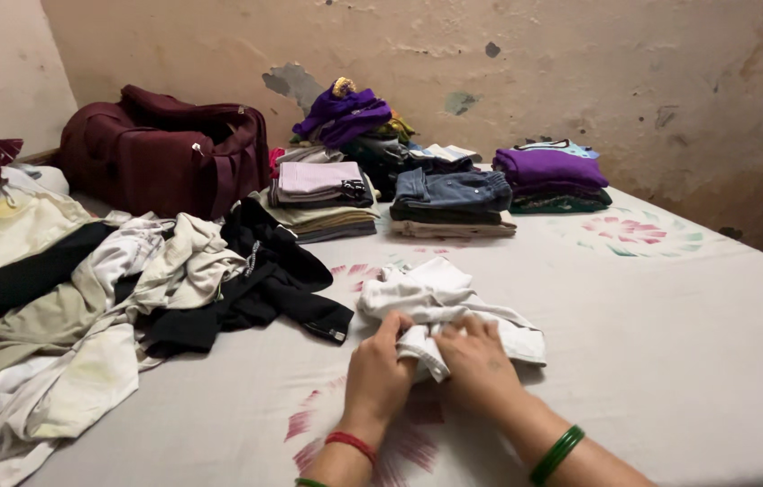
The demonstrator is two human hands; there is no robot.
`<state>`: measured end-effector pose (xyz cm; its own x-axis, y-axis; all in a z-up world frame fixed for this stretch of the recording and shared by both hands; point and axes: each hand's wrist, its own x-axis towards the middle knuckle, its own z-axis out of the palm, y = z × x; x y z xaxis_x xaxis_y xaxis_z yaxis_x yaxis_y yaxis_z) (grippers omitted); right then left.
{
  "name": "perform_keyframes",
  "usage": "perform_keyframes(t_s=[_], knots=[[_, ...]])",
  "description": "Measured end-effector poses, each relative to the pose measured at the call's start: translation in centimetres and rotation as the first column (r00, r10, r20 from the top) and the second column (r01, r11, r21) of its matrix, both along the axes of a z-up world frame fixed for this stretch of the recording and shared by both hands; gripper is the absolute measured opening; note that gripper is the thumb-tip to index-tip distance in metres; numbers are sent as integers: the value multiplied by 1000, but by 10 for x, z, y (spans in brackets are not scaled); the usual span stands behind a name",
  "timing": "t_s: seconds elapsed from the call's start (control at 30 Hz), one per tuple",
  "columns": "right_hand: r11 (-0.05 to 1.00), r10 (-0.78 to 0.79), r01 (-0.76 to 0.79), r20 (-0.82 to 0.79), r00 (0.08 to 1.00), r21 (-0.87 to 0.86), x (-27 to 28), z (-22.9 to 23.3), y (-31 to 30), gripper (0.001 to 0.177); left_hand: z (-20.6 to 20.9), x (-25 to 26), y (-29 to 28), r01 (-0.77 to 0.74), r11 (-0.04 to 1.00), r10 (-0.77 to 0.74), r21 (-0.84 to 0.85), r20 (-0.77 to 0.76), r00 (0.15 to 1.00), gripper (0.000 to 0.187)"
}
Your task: The person folds several items of clothing, including a striped shirt and blue shorts, by hand on a bed before placing them into organized piles.
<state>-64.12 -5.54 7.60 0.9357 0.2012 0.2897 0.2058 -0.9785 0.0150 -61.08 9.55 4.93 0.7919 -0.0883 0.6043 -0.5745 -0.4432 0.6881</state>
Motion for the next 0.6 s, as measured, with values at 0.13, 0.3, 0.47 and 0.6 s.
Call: perform_keyframes(t_s=[0.13, 0.3, 0.47, 0.6], knots=[[803, 446, -96, -487, 751, 588, 30, 20, -31, 46, -10, 12, 26, -38, 985, 27, 169, 66, 997, 23], [728, 249, -61, -180, 952, 683, 99, 7, -29, 38, -23, 19, 31, -66, 993, 80, 95, -152, 985, 17], [931, 360, -320, -306, 881, 174, 147, -22, -43, 40, -22, 14, 30, -75, 985, 93, 153, -118, 989, 19], [345, -271, -27, 127, 954, 938, 167, -9, -99, 56, -21, 13, 30, -55, 986, 78, 158, -140, 987, 19]])
